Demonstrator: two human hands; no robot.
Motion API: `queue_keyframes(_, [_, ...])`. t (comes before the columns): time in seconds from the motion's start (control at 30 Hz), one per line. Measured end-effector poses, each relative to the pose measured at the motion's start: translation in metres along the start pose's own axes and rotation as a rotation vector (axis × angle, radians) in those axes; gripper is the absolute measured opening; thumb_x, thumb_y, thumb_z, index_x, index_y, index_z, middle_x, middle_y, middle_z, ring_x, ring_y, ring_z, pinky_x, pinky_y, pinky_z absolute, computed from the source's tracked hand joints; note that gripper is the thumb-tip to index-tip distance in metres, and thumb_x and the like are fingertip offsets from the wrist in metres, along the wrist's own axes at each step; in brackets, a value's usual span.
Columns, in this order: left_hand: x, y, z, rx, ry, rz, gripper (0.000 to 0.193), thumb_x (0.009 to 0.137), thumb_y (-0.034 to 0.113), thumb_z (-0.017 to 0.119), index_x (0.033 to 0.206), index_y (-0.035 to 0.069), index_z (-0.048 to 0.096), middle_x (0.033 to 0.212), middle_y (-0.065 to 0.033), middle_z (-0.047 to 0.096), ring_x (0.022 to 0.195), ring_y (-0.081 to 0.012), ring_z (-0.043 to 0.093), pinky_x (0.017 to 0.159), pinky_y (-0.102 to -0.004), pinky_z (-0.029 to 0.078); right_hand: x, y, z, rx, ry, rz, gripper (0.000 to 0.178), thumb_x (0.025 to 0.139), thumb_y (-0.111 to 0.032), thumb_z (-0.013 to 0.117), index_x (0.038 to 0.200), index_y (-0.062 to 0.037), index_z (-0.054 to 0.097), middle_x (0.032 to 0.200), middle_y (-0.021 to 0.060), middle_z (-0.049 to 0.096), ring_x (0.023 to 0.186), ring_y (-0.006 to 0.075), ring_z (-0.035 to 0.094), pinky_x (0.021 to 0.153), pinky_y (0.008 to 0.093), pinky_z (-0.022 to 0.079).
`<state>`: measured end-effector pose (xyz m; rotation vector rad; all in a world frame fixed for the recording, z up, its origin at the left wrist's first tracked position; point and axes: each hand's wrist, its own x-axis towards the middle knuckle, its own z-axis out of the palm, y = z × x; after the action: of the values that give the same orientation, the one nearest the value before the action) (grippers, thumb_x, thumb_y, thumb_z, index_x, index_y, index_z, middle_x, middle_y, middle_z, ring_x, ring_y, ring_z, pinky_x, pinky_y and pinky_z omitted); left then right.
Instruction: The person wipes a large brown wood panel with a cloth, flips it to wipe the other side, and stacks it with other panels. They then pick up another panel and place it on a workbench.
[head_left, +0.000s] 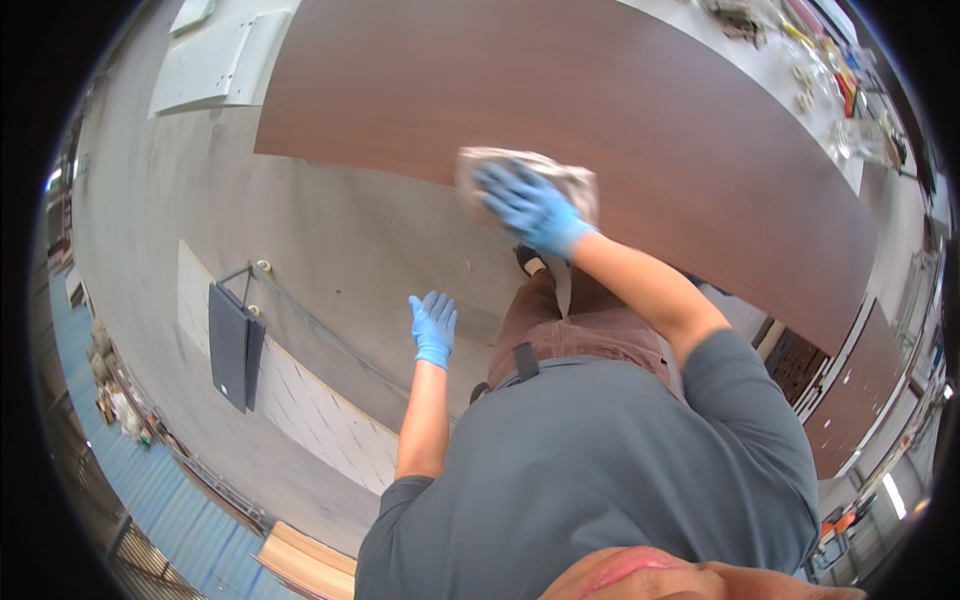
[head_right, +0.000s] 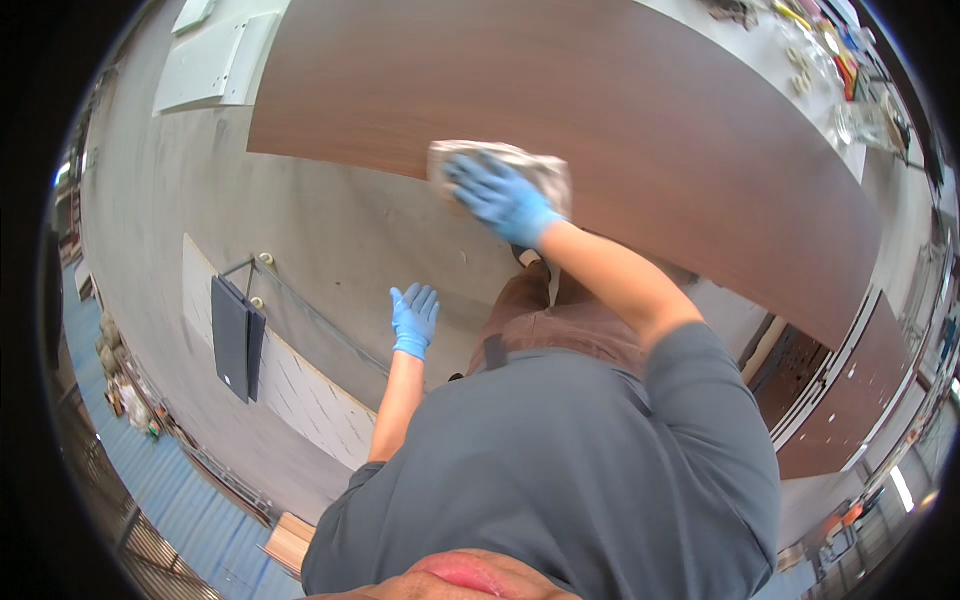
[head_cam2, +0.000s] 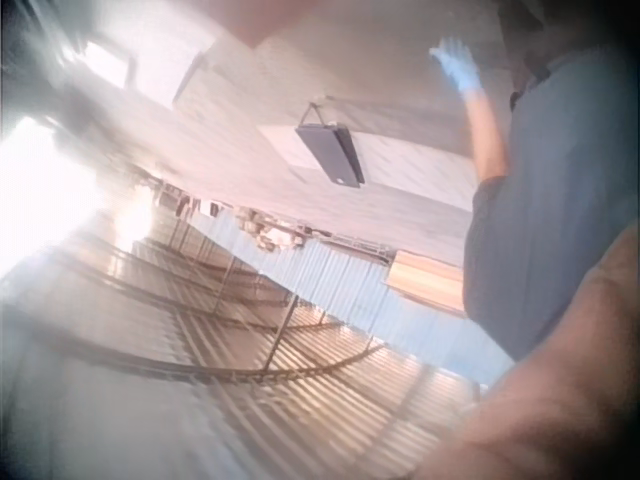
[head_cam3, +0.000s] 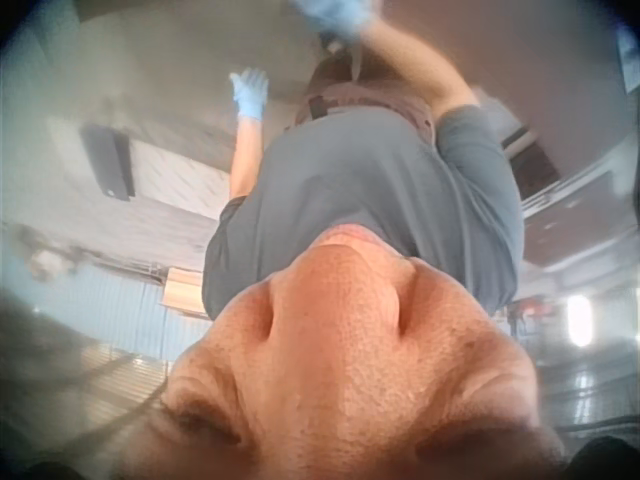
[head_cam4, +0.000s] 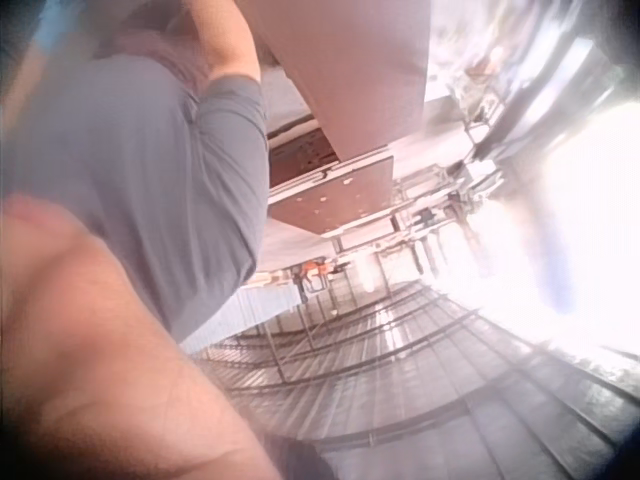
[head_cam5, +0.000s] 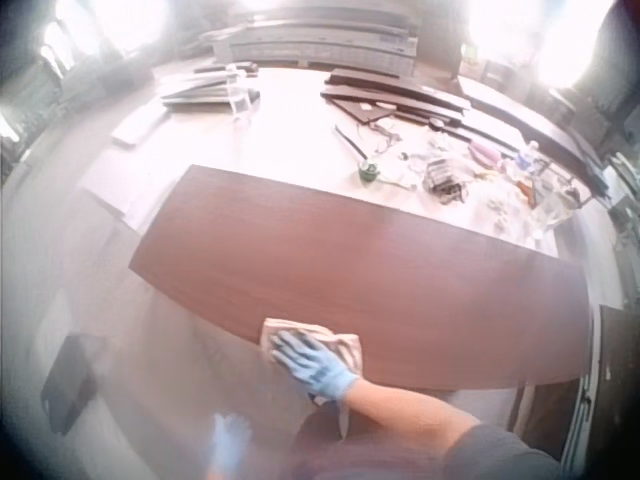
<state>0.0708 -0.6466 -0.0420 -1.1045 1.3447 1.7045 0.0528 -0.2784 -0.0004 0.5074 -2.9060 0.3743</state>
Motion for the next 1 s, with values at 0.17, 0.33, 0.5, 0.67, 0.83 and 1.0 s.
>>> queue_keyframes(0.17, [0.023,-0.007,0.028,0.045,0.029,-0.022,0.095,0.104,0.078,0.037,0.167,0.005,0.033,0.172,-0.0187,0.035,0.157,-0.0356,0.037,0.129,-0.0484,0.029,-0.18,0.028,-0.095,0.044,0.012,0.177,0.059,0.087,-0.019,0.07,0.142,-0.002,0.058,0.156,0.0208,0.056,0.151,0.0379,0.047,0.128,0.0605,0.03])
queue_keyframes(0.33, [0.034,0.005,0.043,0.088,0.059,-0.063,0.096,0.104,0.078,0.037,0.166,0.006,0.034,0.171,-0.0184,0.038,0.156,-0.0351,0.04,0.129,-0.0487,0.029,-0.196,0.04,-0.1,0.006,0.053,0.163,0.058,0.085,-0.016,0.072,0.139,-0.0038,0.055,0.145,0.0187,0.062,0.141,0.0392,0.054,0.124,0.0626,0.034])
queue_keyframes(0.5, [0.057,0.036,0.036,0.073,0.073,-0.093,0.094,0.105,0.077,0.038,0.166,0.005,0.036,0.17,-0.0186,0.04,0.155,-0.0357,0.041,0.128,-0.049,0.03,-0.079,0.022,-0.052,0.086,-0.04,0.182,0.068,0.08,-0.021,0.073,0.143,-0.0012,0.058,0.157,0.0217,0.053,0.15,0.04,0.045,0.128,0.062,0.028])
queue_keyframes(0.67, [0.092,0.089,0.008,0.094,0.024,-0.165,0.093,0.105,0.075,0.039,0.165,0.004,0.036,0.169,-0.02,0.04,0.154,-0.0364,0.042,0.128,-0.0487,0.03,0.1,-0.011,-0.003,0.119,0.046,0.126,0.071,0.079,-0.027,0.076,0.143,-0.0006,0.06,0.16,0.021,0.051,0.153,0.0373,0.043,0.128,0.061,0.029])
queue_keyframes(0.83, [0.131,0.177,-0.041,0.085,0.033,-0.135,0.088,0.107,0.071,0.039,0.164,0.003,0.038,0.169,-0.0217,0.041,0.154,-0.0366,0.043,0.128,-0.048,0.03,0.286,-0.045,0.053,0.16,0.17,0.097,0.072,0.077,-0.035,0.083,0.136,0.0018,0.065,0.152,0.0206,0.058,0.151,0.0364,0.045,0.126,0.0593,0.031])
queue_keyframes(1.0, [0.146,0.248,-0.108,0.037,0.094,-0.025,0.085,0.109,0.068,0.039,0.163,0.003,0.039,0.167,-0.0213,0.042,0.153,-0.0358,0.045,0.127,-0.0469,0.031,0.449,-0.069,0.099,0.04,0.059,-0.049,0.068,0.084,-0.039,0.078,0.14,-0.0029,0.065,0.158,0.0167,0.054,0.154,0.0329,0.04,0.13,0.0577,0.025])
